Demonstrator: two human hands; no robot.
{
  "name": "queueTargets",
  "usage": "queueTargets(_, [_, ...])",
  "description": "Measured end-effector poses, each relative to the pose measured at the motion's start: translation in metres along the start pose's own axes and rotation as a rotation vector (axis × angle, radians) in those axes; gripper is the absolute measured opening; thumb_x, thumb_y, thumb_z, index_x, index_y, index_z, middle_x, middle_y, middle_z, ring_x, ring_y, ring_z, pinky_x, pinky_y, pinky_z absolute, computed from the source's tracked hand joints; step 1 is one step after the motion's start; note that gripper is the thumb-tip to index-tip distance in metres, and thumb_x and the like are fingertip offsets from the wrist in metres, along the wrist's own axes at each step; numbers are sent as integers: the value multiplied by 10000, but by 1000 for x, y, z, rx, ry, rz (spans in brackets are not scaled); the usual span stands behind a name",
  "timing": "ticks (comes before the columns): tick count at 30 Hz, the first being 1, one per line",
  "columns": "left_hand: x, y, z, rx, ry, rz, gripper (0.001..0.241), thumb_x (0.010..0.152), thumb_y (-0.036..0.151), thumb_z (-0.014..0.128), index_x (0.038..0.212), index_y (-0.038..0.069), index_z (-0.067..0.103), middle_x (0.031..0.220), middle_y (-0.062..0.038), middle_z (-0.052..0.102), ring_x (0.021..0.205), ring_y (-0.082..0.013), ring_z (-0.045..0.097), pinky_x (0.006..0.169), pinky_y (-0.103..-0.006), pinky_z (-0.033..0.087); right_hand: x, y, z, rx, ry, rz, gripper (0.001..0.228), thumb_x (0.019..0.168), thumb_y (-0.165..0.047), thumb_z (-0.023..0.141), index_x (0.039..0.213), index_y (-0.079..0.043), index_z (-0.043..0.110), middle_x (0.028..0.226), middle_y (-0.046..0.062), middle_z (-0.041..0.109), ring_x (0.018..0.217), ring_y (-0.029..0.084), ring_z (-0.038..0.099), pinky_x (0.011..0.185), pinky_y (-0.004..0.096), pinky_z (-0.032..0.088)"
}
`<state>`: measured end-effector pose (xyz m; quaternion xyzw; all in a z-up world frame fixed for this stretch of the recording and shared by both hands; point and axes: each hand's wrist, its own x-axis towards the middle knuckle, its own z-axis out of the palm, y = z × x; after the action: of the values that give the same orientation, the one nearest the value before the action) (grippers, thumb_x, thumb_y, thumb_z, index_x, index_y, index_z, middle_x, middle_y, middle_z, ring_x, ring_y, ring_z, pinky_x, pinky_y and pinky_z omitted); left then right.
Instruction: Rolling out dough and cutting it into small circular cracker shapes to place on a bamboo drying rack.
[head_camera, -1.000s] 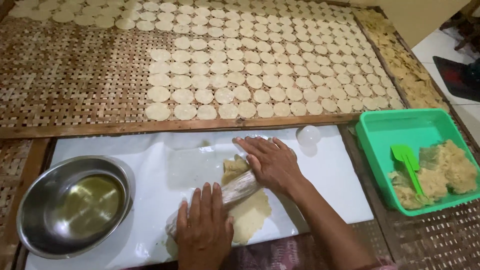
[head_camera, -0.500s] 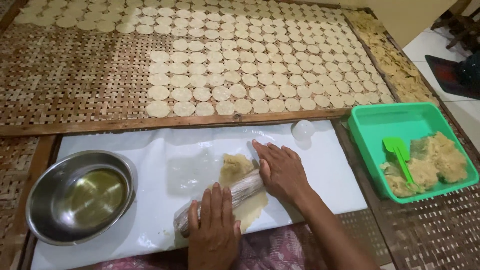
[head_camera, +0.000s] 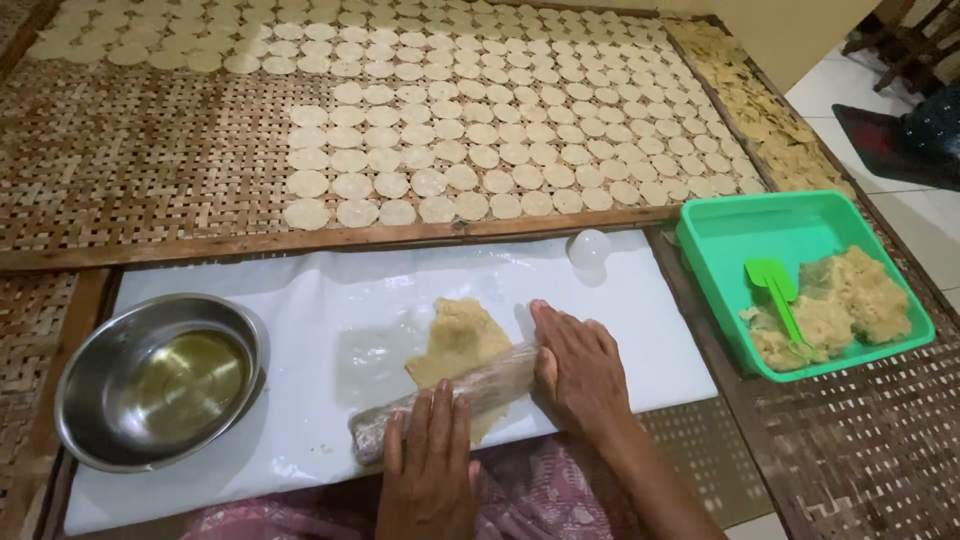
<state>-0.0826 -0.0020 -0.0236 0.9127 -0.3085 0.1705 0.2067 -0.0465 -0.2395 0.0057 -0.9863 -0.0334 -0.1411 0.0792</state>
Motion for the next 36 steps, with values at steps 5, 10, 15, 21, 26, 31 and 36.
queueTargets(5, [-21, -7, 20, 49, 69, 88, 747, 826, 350, 631, 1446, -30, 461, 1545, -239, 403, 1435, -389, 352, 1123, -602, 269, -35, 3, 3, -78, 86, -16, 594, 972, -243, 475, 1538, -79, 395, 1564, 92, 468, 1408, 255, 456, 1172, 474, 300])
queueTargets(10, [-26, -19, 40, 75, 83, 91, 763, 814, 393, 670, 1452, 17, 486, 1535, -171, 469, 1437, -336, 387, 1124, -591, 287, -49, 12, -2, -170, 74, -42, 716, 907, -325, 596, 1534, -61, 372, 1581, 97, 411, 1418, 270, 407, 1164, 488, 270])
queueTargets(15, [47, -39, -19, 133, -100, 57, 953, 654, 428, 774, 1488, 48, 514, 1445, -226, 554, 1402, -394, 476, 1092, -742, 285, -13, 4, -37, 27, -196, -61, 811, 791, -342, 797, 1503, -186, 441, 1477, 57, 508, 1362, 263, 450, 1165, 543, 226])
queueTargets(21, [82, -78, -27, -63, -330, -92, 727, 772, 297, 832, 1419, 157, 532, 1186, -72, 617, 1209, -264, 550, 1144, -567, 306, 26, 23, -44, 135, -240, -154, 683, 759, -271, 853, 1372, -249, 554, 1264, -1, 656, 1188, 249, 607, 1096, 498, 386])
queueTargets(26, [119, -97, -34, -149, -160, 9, 682, 779, 309, 821, 1362, 92, 541, 1212, -120, 612, 1173, -307, 562, 1088, -501, 368, 37, 8, -40, 58, -128, -133, 750, 761, -233, 823, 1448, -266, 525, 1217, 31, 653, 1125, 254, 614, 984, 474, 441])
queueTargets(31, [113, -109, 1, -101, 24, -17, 662, 901, 404, 726, 1383, 0, 521, 1336, -199, 579, 1215, -359, 539, 1035, -520, 367, 34, 0, -12, 2, -70, -132, 732, 772, -217, 798, 1448, -313, 534, 1199, 48, 650, 1133, 242, 607, 961, 483, 428])
queueTargets(36, [98, -103, 5, 2, 70, -109, 641, 927, 329, 640, 1433, -27, 477, 1436, -222, 535, 1253, -343, 525, 1078, -505, 359, 25, -11, 7, -8, 10, -110, 721, 748, -242, 797, 1415, -341, 542, 1218, 79, 639, 1152, 281, 587, 959, 509, 402])
